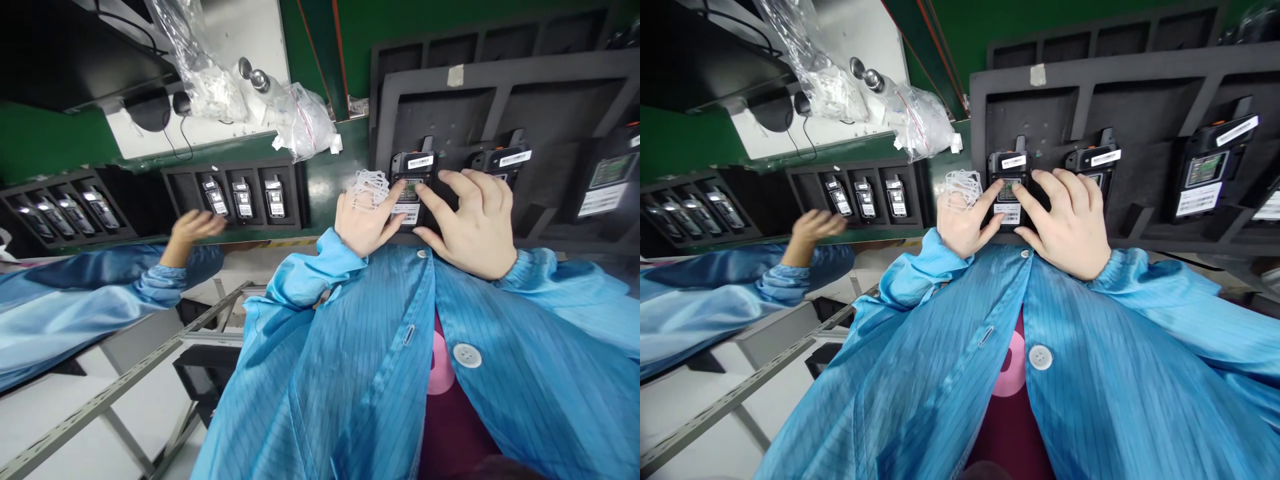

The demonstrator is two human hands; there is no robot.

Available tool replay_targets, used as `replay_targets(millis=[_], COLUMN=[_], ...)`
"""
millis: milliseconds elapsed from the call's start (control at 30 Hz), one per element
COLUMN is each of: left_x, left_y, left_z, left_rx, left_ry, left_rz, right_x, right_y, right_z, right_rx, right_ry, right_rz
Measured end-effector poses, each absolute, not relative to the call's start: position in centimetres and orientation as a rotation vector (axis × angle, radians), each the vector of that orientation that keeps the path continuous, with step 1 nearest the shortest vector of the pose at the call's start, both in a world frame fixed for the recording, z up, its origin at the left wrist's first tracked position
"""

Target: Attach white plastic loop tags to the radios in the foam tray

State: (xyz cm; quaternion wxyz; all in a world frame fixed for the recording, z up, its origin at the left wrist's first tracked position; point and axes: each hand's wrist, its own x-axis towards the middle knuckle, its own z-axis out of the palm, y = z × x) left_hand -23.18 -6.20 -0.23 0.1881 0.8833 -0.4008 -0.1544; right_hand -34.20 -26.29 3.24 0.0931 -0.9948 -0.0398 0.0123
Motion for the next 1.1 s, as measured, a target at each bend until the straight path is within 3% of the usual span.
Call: replay_targets(millis=[367, 600, 767, 900, 1100], left_x=[-23.7, -24.1, -24.1, -24.0, -23.7], left_y=[-5.3, -4.8, -4.9, -4.5, -3.1], left_z=[-1.0, -1.6, -1.9, -2.0, -2.0], left_rx=[2.471, 2.399, 2.445, 2.43, 2.506], left_ry=[-1.161, -1.205, -1.161, -1.181, -1.159], left_rz=[-0.389, -0.385, -0.331, -0.273, -0.1], right_x=[-33.0, -34.6, -34.9, -34.5, -34.9], right_y=[-25.2, -26.1, -26.3, -25.3, -27.4], right_z=[3.3, 3.2, 3.2, 3.0, 7.3], right_rx=[-2.93, -2.92, -2.907, -2.967, -2.832], right_ry=[-0.029, -0.147, -0.083, -0.093, 0.119], right_rz=[0.049, -0.156, 0.07, -0.046, -0.208])
